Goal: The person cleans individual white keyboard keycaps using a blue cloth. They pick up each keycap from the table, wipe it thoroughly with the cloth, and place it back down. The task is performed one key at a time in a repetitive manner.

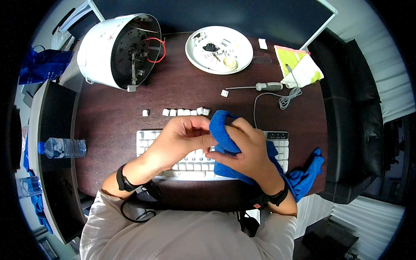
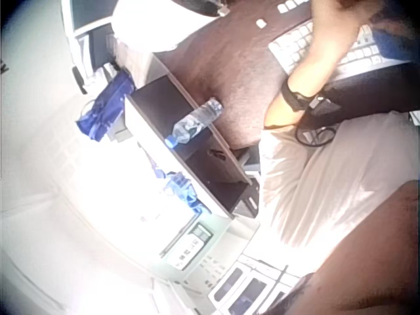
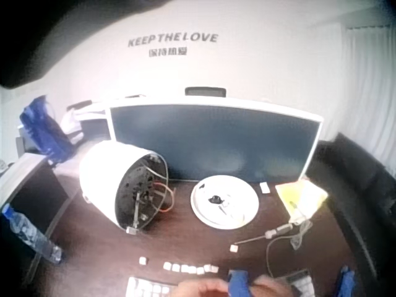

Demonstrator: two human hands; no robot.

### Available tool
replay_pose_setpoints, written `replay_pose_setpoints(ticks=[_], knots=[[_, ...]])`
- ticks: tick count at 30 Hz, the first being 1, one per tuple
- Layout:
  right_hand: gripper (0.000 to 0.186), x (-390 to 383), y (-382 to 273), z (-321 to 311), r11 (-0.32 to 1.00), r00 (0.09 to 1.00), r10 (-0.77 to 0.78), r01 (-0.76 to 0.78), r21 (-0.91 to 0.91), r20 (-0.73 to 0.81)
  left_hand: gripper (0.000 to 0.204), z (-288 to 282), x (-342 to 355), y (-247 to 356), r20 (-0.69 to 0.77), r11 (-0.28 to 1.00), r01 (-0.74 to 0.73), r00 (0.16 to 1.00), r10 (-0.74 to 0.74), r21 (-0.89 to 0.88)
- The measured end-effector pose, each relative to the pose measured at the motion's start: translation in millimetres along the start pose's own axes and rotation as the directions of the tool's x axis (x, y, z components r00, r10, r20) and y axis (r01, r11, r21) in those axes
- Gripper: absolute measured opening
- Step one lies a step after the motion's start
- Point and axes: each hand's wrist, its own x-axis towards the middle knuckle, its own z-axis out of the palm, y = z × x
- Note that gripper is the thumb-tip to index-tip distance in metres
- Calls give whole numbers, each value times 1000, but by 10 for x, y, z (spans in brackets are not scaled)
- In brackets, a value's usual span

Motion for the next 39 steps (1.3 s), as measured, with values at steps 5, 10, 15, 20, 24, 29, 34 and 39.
replay_pose_setpoints(ticks=[5,10,15,20,24,29,34,39], knots=[[32,-94,82,-2,997,1000,-9,11,-70,30,13,-1,-3,41,26,997,47,998,-49,54],[31,-147,47,13,997,996,62,-65,-38,-70,14,21,-16,54,31,998,44,998,-46,43],[29,-86,56,2,990,998,-54,57,-129,26,14,3,-19,24,42,997,-1,999,-2,78],[33,-194,77,0,993,999,-24,18,-120,-45,13,28,-29,55,34,999,34,999,-35,38],[38,-196,78,8,998,992,-2,-6,-60,-129,15,54,-20,18,8,1000,-21,1000,21,-4],[37,-122,27,-20,999,986,11,-20,-49,-165,18,46,-37,63,-63,999,-31,998,30,-27],[44,-103,9,-58,998,994,18,-24,-52,-112,15,72,-58,65,-11,993,-53,998,55,105],[50,-49,-39,-51,994,996,-27,36,-106,84,9,78,-65,56,58,993,-64,997,59,103]])
